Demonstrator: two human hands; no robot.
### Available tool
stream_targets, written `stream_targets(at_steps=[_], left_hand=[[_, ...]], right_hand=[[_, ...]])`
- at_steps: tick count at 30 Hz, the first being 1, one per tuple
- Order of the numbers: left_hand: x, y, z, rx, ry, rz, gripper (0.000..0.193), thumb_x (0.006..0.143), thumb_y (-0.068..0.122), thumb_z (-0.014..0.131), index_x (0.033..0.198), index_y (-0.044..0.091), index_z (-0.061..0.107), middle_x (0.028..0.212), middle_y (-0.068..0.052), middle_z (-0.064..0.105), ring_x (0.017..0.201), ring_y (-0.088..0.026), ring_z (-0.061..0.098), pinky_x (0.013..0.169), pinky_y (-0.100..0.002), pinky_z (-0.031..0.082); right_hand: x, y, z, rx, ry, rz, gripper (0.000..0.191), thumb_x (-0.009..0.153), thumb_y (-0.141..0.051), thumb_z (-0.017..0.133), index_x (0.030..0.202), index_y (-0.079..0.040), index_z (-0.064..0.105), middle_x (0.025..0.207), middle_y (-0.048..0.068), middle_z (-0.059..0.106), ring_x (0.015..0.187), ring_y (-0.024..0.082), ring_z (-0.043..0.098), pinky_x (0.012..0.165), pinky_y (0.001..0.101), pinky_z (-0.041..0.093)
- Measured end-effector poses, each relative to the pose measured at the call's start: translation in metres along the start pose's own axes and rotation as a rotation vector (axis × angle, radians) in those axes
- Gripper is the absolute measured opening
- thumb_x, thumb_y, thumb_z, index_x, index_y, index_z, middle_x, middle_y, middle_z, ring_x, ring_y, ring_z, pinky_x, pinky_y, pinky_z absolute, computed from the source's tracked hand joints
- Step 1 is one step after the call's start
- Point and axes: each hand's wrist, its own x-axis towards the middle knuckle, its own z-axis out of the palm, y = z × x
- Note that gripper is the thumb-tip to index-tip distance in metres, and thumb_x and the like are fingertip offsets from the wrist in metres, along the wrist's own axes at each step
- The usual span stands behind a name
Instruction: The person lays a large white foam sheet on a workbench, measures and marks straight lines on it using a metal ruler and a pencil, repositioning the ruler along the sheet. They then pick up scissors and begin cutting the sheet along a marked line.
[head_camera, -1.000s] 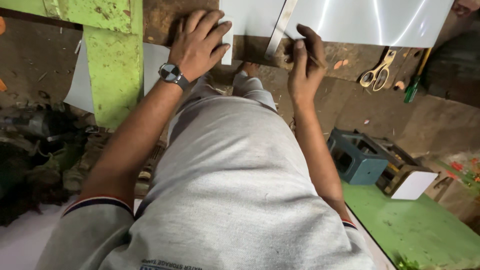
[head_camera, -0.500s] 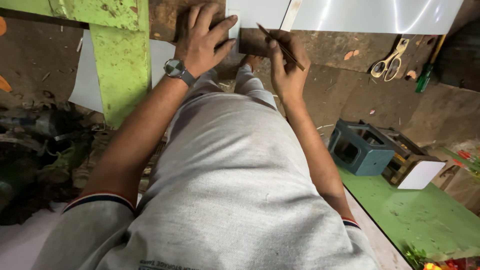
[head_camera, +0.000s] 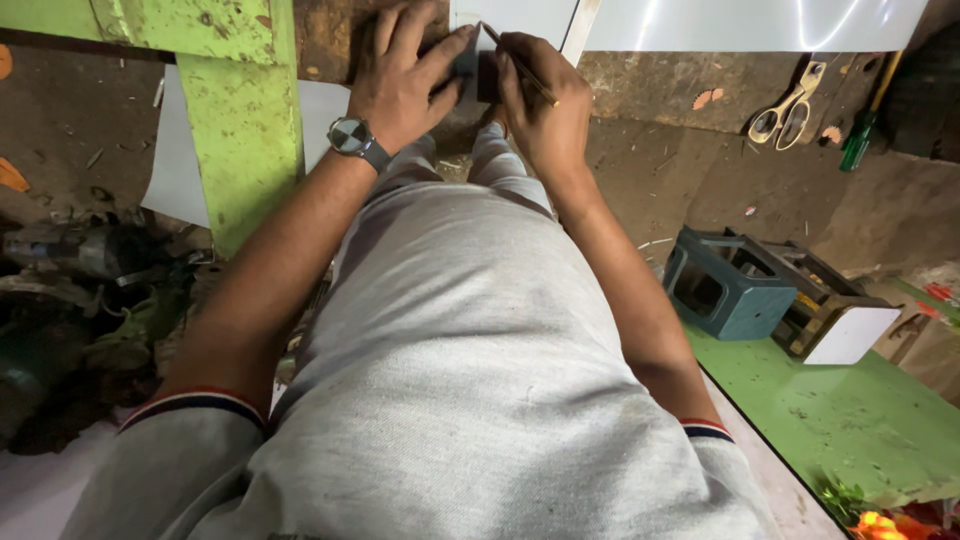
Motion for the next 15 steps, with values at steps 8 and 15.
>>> stream_targets(at_steps=[8, 15], left_hand=[[0.0017, 0.0019, -0.0009, 0.060, -0.010, -0.007, 0.060, 0.087, 0.021, 0.085, 0.143, 0.021, 0.066, 0.159, -0.013, 0.039, 0.143, -0.037, 0.036, 0.117, -0.050, 0.042], [0.0037, 0.0028, -0.0045, 0.064, 0.000, 0.005, 0.059, 0.087, 0.021, 0.084, 0.143, 0.020, 0.065, 0.157, -0.014, 0.040, 0.142, -0.036, 0.038, 0.117, -0.051, 0.041]], right_hand=[[0.0030, -0.0064, -0.0043, -0.129, -0.067, -0.113, 0.015, 0.099, -0.011, 0.073, 0.112, -0.004, 0.070, 0.098, 0.015, 0.075, 0.085, 0.035, 0.073, 0.074, 0.0425, 0.058], [0.0067, -0.0022, -0.0067, -0.096, -0.108, -0.013, 0.011, 0.099, -0.010, 0.073, 0.108, -0.004, 0.072, 0.096, 0.014, 0.076, 0.082, 0.030, 0.074, 0.073, 0.0396, 0.059]])
